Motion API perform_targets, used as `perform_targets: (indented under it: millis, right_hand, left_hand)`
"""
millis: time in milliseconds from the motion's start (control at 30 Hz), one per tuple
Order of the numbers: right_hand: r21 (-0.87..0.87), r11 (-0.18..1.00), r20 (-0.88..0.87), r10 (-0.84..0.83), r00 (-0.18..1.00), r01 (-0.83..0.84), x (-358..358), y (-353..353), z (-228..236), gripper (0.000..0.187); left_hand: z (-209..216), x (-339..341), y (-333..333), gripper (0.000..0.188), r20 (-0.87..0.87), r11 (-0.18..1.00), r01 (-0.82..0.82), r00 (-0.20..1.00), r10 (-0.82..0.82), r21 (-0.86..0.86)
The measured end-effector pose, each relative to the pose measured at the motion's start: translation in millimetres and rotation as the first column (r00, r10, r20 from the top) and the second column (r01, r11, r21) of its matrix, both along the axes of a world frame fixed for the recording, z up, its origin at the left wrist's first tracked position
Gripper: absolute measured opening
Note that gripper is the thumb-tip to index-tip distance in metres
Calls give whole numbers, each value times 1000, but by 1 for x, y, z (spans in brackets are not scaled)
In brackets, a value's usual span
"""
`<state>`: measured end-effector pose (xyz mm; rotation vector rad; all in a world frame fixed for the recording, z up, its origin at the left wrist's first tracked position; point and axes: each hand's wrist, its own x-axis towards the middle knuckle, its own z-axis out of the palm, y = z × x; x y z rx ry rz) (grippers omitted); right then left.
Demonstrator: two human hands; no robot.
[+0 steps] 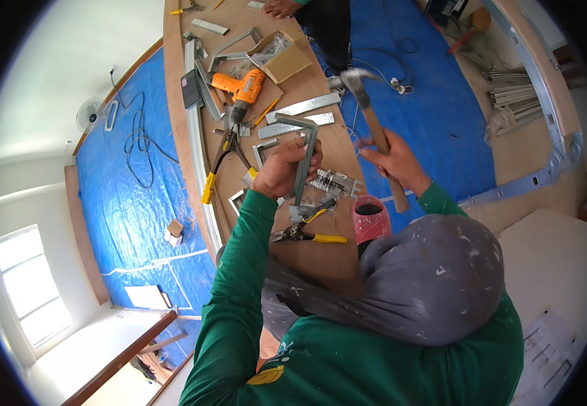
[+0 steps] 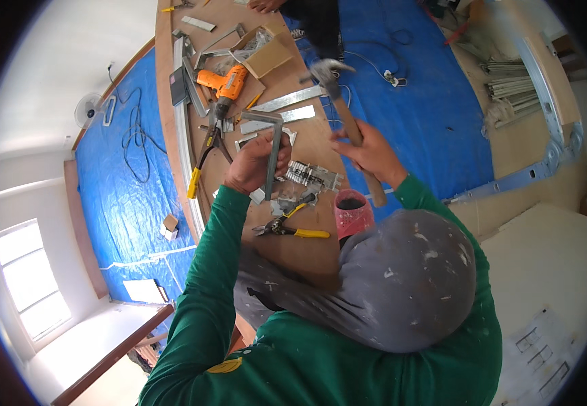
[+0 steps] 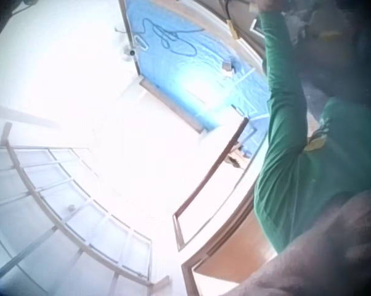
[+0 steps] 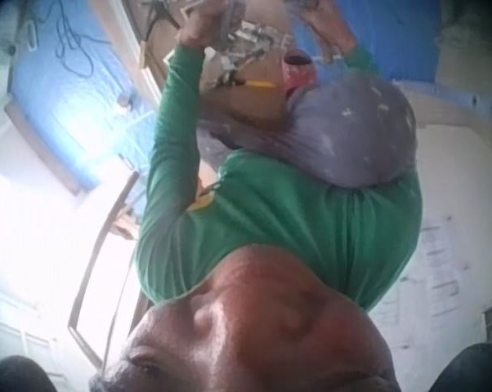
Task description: The person sits on the floor and assembles small metal frame components. They use a hammer to tap pieces together and a utility knife to trim or adjust parts. The person repeatedly picks up, aligns, and secures metal pieces into rectangular frames.
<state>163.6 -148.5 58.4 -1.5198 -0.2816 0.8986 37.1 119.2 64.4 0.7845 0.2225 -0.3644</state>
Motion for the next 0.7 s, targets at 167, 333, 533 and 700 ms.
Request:
perform_targets:
  millis: [167,333,533,700]
  right_hand:
    - [219,969,-8,118,993,-114,7,24,59,43]
    - [79,988,58,127,990,-132,0,22,54,52]
    - [115,993,-177,30,984,-10,-5,10,25,40]
    - [50,997,-104,-48,993,54,-4,6,13,34]
  left_hand:
    - [5,-5,-30,38,-61,989,138,988,-142,-61]
    - [8,-6,-47,35,-98,976,190,975,-200,-105]
    - [20,-11,-64,39,-189,994,99,976,-107,-51]
    - [12,-17,-63,38,33,595,94,980,-199,798]
